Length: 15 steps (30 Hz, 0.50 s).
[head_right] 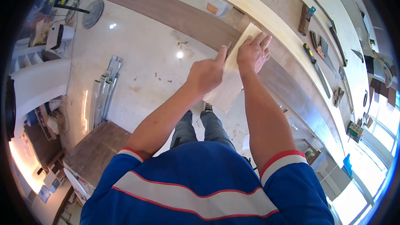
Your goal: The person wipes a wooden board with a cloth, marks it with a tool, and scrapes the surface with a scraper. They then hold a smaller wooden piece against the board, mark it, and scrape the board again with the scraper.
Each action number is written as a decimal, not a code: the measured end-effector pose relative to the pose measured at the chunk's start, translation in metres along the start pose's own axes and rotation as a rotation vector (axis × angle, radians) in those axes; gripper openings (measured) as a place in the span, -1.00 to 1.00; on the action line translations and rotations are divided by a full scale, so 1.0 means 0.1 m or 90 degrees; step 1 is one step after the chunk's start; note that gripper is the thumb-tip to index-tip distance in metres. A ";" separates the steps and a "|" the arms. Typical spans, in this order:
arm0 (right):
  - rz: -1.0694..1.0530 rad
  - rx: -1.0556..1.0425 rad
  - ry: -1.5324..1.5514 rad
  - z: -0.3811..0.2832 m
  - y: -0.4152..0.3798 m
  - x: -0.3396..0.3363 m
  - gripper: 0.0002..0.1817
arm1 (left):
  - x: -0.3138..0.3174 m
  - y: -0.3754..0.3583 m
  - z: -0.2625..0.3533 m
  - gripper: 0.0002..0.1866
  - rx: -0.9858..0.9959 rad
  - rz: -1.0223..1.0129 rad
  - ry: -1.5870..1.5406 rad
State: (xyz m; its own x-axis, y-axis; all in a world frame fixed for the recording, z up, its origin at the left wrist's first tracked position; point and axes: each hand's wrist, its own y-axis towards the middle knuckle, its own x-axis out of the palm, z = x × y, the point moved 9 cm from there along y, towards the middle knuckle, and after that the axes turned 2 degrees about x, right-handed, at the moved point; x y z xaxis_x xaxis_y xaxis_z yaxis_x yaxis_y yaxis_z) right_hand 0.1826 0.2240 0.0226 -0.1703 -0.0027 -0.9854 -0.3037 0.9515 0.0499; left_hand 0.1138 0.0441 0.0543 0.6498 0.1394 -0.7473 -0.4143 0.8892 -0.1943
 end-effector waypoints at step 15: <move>0.002 0.000 0.016 0.03 -0.01 0.00 -0.32 | 0.30 0.47 0.05 -0.32 0.022 -0.026 0.037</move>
State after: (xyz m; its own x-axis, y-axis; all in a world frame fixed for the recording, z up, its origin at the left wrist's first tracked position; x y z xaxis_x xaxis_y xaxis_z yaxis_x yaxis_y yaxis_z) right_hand 0.1856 0.2238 0.0218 -0.1954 -0.0073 -0.9807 -0.3036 0.9513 0.0534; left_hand 0.1168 0.0924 0.0257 0.6272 0.0783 -0.7749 -0.3652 0.9083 -0.2038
